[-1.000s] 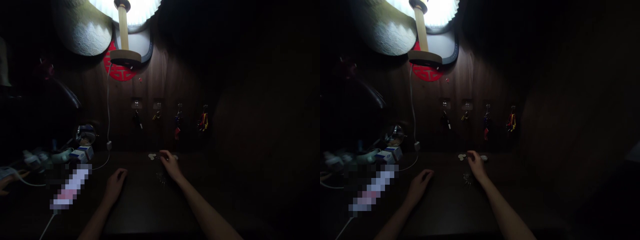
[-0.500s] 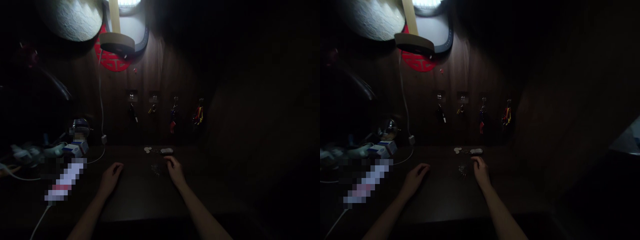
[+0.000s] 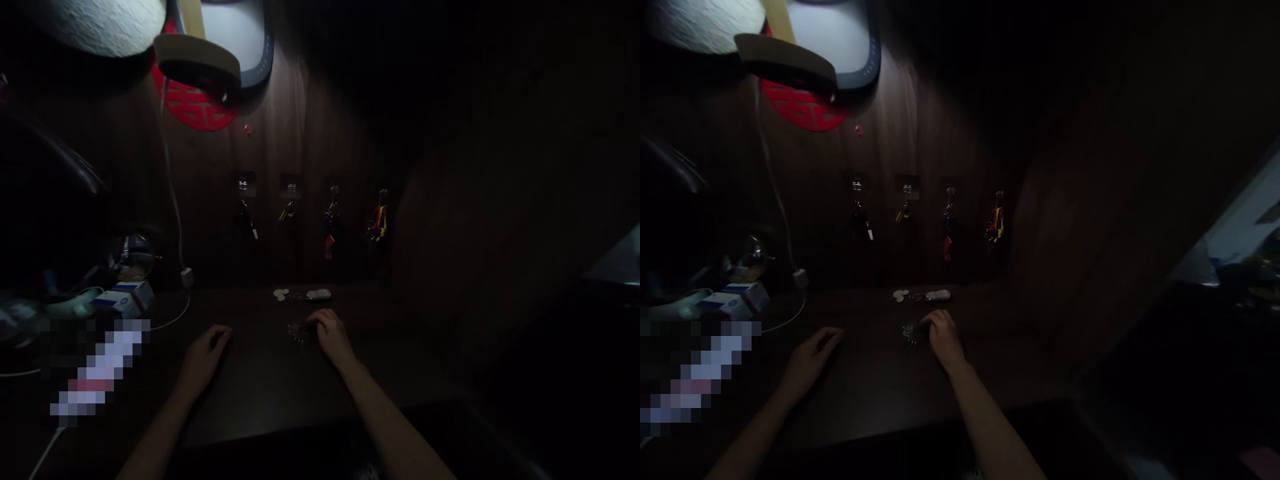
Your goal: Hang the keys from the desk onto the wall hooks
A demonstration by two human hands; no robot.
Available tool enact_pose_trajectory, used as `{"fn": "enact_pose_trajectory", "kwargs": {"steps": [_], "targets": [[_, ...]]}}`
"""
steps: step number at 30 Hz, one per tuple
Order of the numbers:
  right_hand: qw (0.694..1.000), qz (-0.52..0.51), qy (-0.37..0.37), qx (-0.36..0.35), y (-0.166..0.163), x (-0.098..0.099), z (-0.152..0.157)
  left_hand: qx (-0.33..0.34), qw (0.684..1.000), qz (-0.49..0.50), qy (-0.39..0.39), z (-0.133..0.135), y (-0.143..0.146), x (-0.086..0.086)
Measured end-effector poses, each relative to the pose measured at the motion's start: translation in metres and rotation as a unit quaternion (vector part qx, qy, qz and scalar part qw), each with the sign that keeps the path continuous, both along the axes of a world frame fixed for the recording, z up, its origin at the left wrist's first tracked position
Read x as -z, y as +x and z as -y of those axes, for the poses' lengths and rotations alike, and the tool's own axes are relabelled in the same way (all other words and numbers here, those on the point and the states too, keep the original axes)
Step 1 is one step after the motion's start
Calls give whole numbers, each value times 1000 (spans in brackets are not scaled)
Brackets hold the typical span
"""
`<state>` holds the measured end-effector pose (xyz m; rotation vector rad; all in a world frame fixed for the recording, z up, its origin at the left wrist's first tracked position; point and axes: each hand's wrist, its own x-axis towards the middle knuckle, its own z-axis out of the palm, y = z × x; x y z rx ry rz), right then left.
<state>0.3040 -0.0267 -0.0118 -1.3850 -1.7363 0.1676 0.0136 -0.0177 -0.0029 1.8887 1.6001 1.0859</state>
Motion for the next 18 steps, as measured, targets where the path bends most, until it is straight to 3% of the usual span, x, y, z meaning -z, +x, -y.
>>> {"fn": "enact_pose_trajectory", "kwargs": {"steps": [8, 18], "targets": [[993, 88, -68, -27, -11, -12, 10, -2, 1000, -20, -2, 0, 0, 1], [982, 148, -83, -88, -29, -21, 19, 30, 997, -52, 46, -1, 2, 7]]}}
